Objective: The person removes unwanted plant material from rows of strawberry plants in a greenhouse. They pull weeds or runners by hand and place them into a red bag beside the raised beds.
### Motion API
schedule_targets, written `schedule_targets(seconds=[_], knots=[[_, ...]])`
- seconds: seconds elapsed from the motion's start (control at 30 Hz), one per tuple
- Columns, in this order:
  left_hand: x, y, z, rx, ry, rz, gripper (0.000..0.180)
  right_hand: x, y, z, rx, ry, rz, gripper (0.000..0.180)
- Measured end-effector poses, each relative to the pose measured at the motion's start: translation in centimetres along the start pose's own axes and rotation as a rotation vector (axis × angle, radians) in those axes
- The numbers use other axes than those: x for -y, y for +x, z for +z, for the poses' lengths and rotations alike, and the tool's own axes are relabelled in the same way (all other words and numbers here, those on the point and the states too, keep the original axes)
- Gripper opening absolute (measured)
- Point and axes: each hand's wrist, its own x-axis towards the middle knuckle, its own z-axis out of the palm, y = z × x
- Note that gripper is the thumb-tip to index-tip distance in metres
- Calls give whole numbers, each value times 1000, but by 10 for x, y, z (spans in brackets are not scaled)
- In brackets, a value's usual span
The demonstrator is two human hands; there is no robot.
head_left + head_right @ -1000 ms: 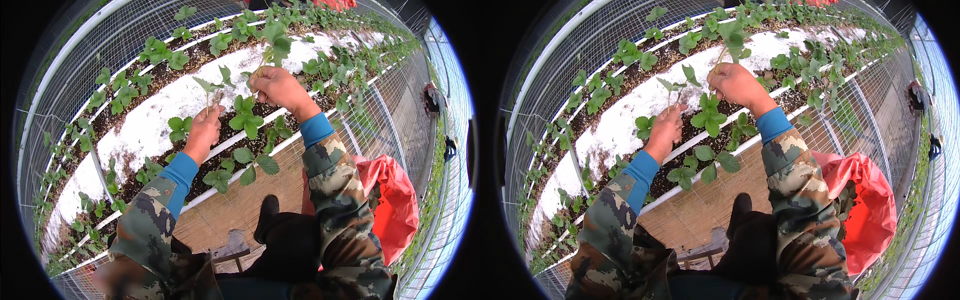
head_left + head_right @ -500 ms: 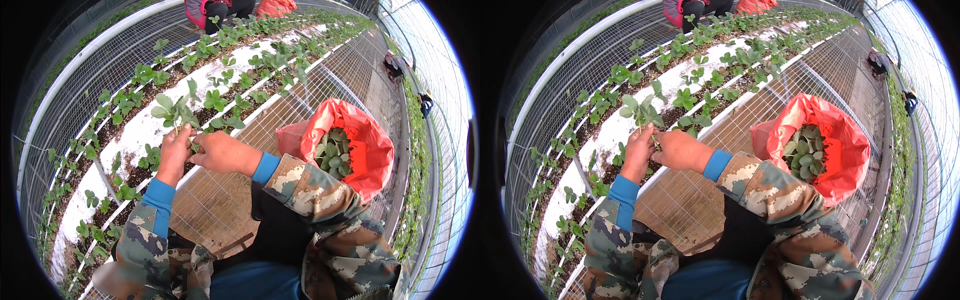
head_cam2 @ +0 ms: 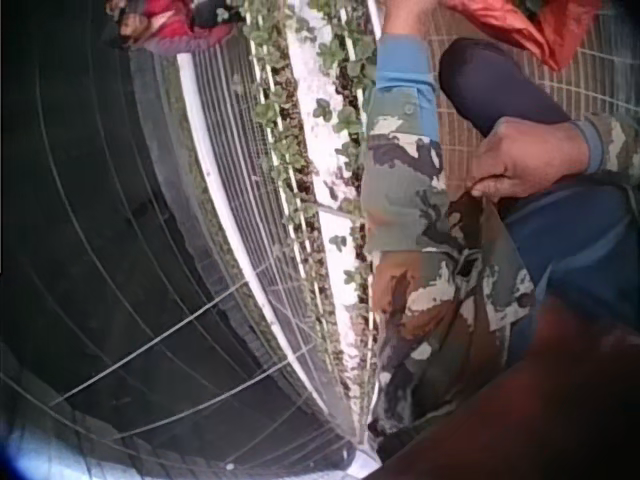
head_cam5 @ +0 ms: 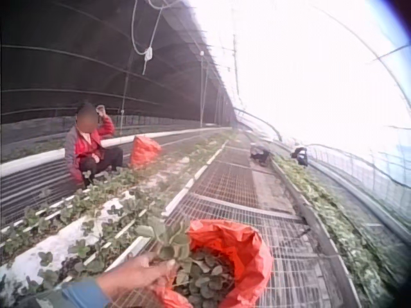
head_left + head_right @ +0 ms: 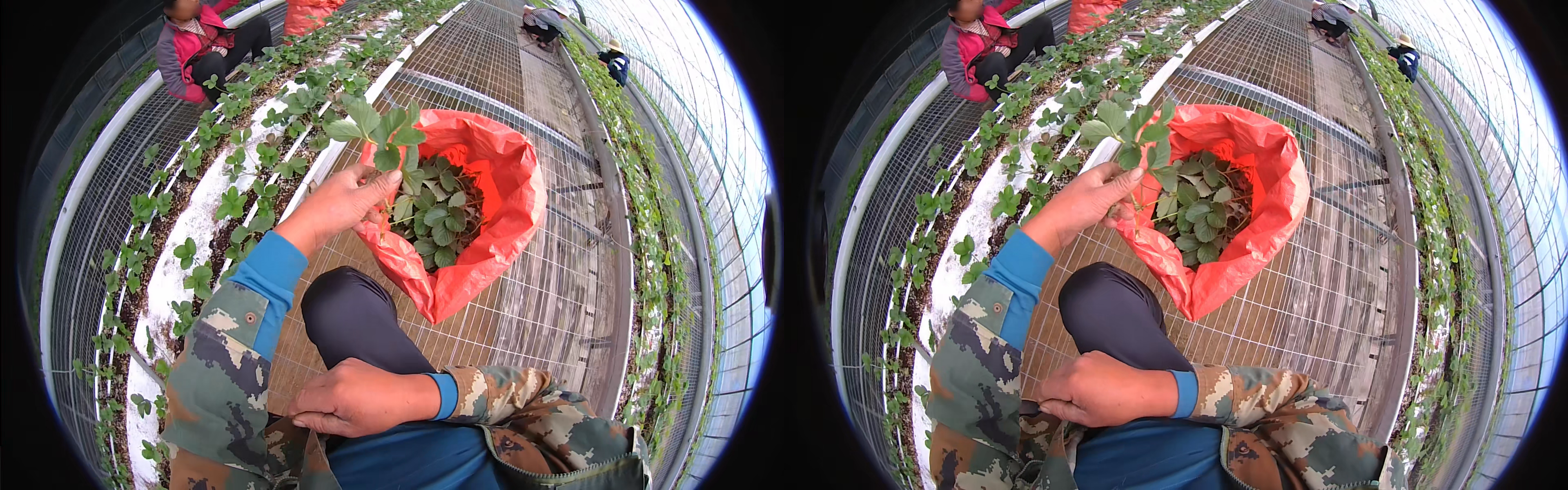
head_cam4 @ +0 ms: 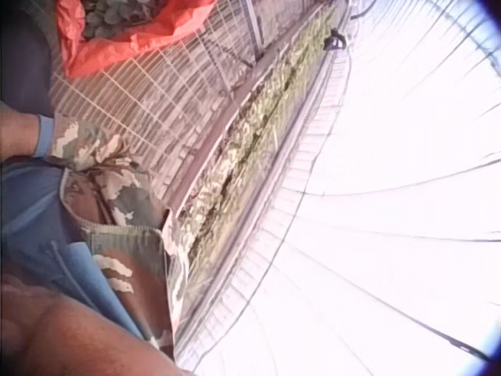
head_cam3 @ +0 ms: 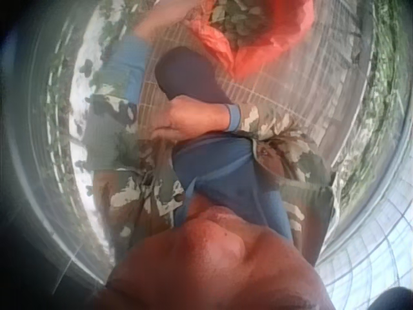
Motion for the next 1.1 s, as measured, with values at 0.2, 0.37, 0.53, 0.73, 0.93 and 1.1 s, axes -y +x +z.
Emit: schedule_targets(seconds=[0.2,0.37,0.53,0.73,0.93,1.1], knots=[[36,-7,-28,-139,248,61,106,-24,-8,-39,-87,-62,67,17],[76,-138,-122,-375,-244,-109,45,-49,27,-74,-369,-145,115,20],[150,-247,-154,-737,-540,-135,29,-97,67,-125,-529,-338,263,28],[194,-292,-133,-770,-546,-183,28,-152,104,-129,-373,-352,439,26],[194,-249,-125,-511,-245,-205,30,-355,180,-180,-219,-904,703,36],[193,-264,-118,-475,305,-168,31,-426,205,-164,-450,-827,950,48]])
